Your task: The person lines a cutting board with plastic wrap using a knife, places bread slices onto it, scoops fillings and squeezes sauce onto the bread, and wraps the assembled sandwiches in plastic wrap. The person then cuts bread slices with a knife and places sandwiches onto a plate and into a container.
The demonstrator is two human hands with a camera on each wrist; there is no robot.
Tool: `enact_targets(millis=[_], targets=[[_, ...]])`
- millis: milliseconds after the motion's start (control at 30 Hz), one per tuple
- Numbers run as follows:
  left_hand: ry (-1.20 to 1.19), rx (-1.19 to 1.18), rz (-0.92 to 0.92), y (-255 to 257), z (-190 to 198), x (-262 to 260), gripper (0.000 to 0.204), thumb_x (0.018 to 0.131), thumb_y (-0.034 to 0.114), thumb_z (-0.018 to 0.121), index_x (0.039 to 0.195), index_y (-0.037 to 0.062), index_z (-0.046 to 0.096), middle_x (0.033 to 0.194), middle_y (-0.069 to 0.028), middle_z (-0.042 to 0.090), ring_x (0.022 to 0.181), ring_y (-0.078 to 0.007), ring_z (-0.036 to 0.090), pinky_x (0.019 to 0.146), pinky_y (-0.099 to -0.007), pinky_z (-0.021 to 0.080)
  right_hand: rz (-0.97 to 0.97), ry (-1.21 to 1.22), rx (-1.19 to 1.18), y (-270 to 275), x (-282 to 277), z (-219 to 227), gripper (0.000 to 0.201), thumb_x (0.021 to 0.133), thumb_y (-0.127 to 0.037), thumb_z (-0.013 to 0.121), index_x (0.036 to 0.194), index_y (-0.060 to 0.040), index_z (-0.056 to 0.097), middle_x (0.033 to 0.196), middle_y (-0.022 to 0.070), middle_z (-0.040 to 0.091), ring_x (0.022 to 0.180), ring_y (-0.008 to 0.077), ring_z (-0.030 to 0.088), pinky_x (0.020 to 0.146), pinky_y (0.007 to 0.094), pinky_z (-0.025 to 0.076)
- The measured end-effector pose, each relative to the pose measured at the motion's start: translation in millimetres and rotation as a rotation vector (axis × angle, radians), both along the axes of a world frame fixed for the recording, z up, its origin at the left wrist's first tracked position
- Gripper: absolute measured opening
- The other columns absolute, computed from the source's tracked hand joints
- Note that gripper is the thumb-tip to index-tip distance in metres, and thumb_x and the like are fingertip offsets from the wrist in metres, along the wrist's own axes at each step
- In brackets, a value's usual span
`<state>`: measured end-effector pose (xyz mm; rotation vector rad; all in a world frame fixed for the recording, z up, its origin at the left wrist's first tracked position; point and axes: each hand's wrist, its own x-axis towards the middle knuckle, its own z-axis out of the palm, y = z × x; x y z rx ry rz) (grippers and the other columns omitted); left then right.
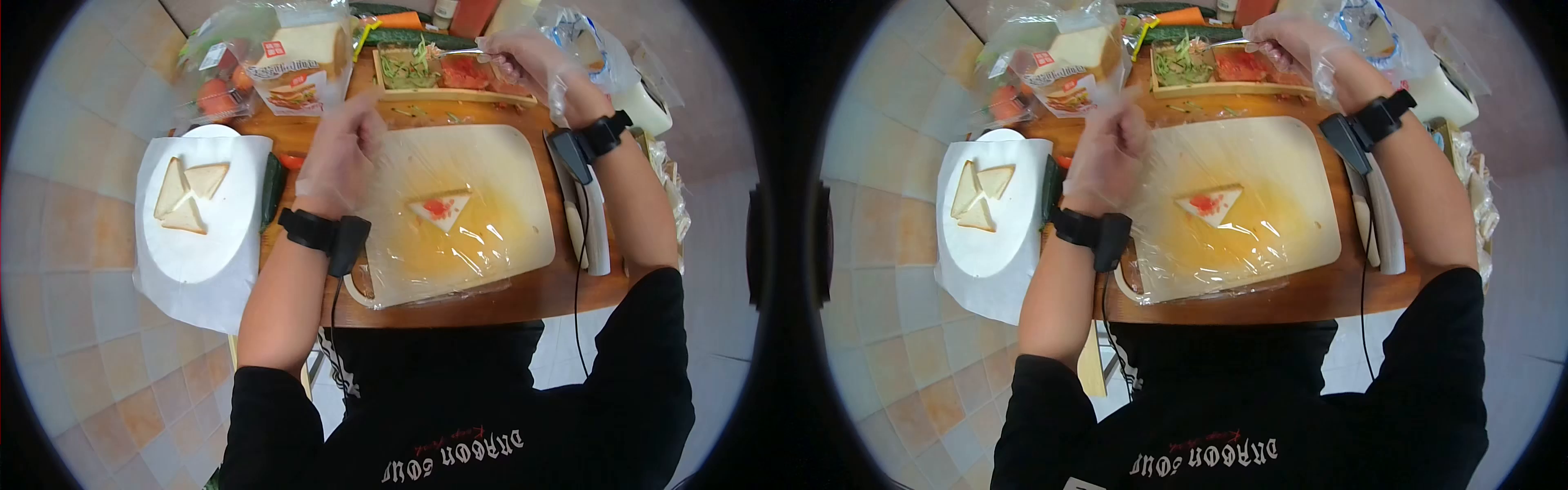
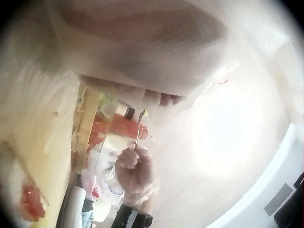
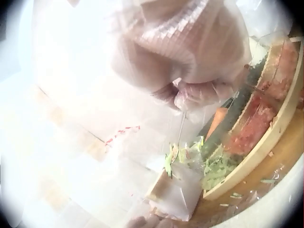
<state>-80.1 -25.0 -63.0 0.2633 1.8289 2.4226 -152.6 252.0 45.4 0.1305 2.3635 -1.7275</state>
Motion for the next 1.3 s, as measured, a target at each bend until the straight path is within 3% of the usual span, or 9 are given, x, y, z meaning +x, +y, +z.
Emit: enact_targets(millis=[100, 600, 667, 933, 1000, 1100, 1233, 1267, 1300], targets=[[-0.223, 0.471, -0.022, 2.2, 0.0, -3.7, 0.035, 0.102, 0.025, 0.065, 0.072, 0.0113, 0.051, 0.065, 0.0041, 0.039, 0.061, -0.0090, 0.039, 0.059, -0.0250, 0.030, 0.190, 0.021, 0.019, 9.6, 30.5, -1.0, 0.024, 0.094, -0.017, 0.067, 0.073, -0.0074, 0.061, 0.068, -0.0066, 0.048, 0.059, 0.0047, 0.041, 0.054, 0.0250, 0.032], [-0.187, 0.413, -0.096, 2.4, 0.1, -1.9, 0.036, 0.102, 0.026, 0.066, 0.071, 0.0125, 0.051, 0.067, 0.0039, 0.040, 0.065, -0.0101, 0.040, 0.060, -0.0275, 0.029, 0.229, 0.070, 0.310, 20.8, 121.7, -40.7, 0.026, 0.089, -0.020, 0.075, 0.081, 0.0035, 0.070, 0.061, 0.0002, 0.055, 0.059, 0.0102, 0.053, 0.056, 0.0304, 0.042], [-0.160, 0.381, -0.079, 3.6, 2.3, 1.2, 0.036, 0.103, 0.026, 0.064, 0.072, 0.0114, 0.052, 0.067, 0.0039, 0.040, 0.065, -0.0099, 0.040, 0.060, -0.0271, 0.029, 0.178, 0.369, 0.447, 11.7, 135.3, -40.3, 0.024, 0.091, -0.018, 0.073, 0.087, 0.0049, 0.071, 0.066, 0.0055, 0.061, 0.062, 0.0179, 0.059, 0.061, 0.0358, 0.048], [-0.078, 0.242, -0.166, -7.7, -12.2, -9.8, 0.036, 0.106, 0.026, 0.059, 0.076, 0.0067, 0.055, 0.071, 0.0044, 0.041, 0.068, -0.0080, 0.039, 0.063, -0.0252, 0.031, 0.407, 0.647, 0.741, -8.8, 170.6, -26.1, 0.009, 0.088, -0.005, 0.071, 0.093, 0.0009, 0.067, 0.079, 0.0151, 0.064, 0.071, 0.0350, 0.062, 0.066, 0.0406, 0.050], [-0.073, 0.238, -0.204, -10.6, -17.3, -10.9, 0.017, 0.106, 0.022, 0.059, 0.107, 0.0070, 0.066, 0.078, 0.0020, 0.039, 0.073, -0.0115, 0.039, 0.070, -0.0268, 0.035, 0.430, 0.711, 0.771, -10.4, 181.8, -28.4, 0.010, 0.086, -0.004, 0.072, 0.094, -0.0004, 0.067, 0.078, 0.0149, 0.063, 0.071, 0.0369, 0.062, 0.066, 0.0421, 0.050], [-0.088, 0.245, -0.053, 3.0, 1.2, 0.5, 0.037, 0.105, 0.027, 0.061, 0.074, 0.0086, 0.056, 0.070, 0.0047, 0.044, 0.067, -0.0086, 0.040, 0.062, -0.0255, 0.031, 0.486, 0.779, 0.938, -11.8, 195.1, -30.0, 0.015, 0.081, -0.002, 0.075, 0.094, -0.0033, 0.067, 0.074, 0.0118, 0.059, 0.068, 0.0345, 0.061, 0.061, 0.0437, 0.050], [-0.116, 0.249, -0.053, -0.8, -9.1, -2.6, 0.036, 0.103, 0.027, 0.065, 0.072, 0.0104, 0.056, 0.069, 0.0050, 0.046, 0.065, -0.0087, 0.041, 0.062, -0.0258, 0.031, 0.596, 0.948, 1.001, -5.9, 206.3, -32.2, 0.020, 0.079, -0.005, 0.078, 0.096, -0.0037, 0.067, 0.075, 0.0078, 0.056, 0.064, 0.0275, 0.060, 0.054, 0.0399, 0.049], [0.018, 0.222, -0.132, -5.6, -20.7, -5.3, 0.009, 0.103, 0.018, 0.062, 0.105, 0.0102, 0.059, 0.077, 0.0048, 0.043, 0.072, -0.0091, 0.041, 0.066, -0.0247, 0.033, 0.627, 0.981, 1.077, -4.1, 207.5, -32.7, 0.019, 0.081, -0.008, 0.078, 0.096, -0.0030, 0.067, 0.076, 0.0060, 0.057, 0.062, 0.0241, 0.060, 0.052, 0.0368, 0.050], [0.153, 0.194, -0.210, -9.5, -31.9, -8.2, 0.035, 0.102, 0.010, 0.060, 0.137, 0.0100, 0.061, 0.084, 0.0046, 0.041, 0.078, -0.0095, 0.040, 0.071, -0.0236, 0.035, 0.629, 0.983, 1.077, -4.2, 206.1, -31.7, 0.019, 0.081, -0.008, 0.078, 0.096, -0.0030, 0.067, 0.076, 0.0060, 0.057, 0.062, 0.0241, 0.060, 0.052, 0.0368, 0.050]])
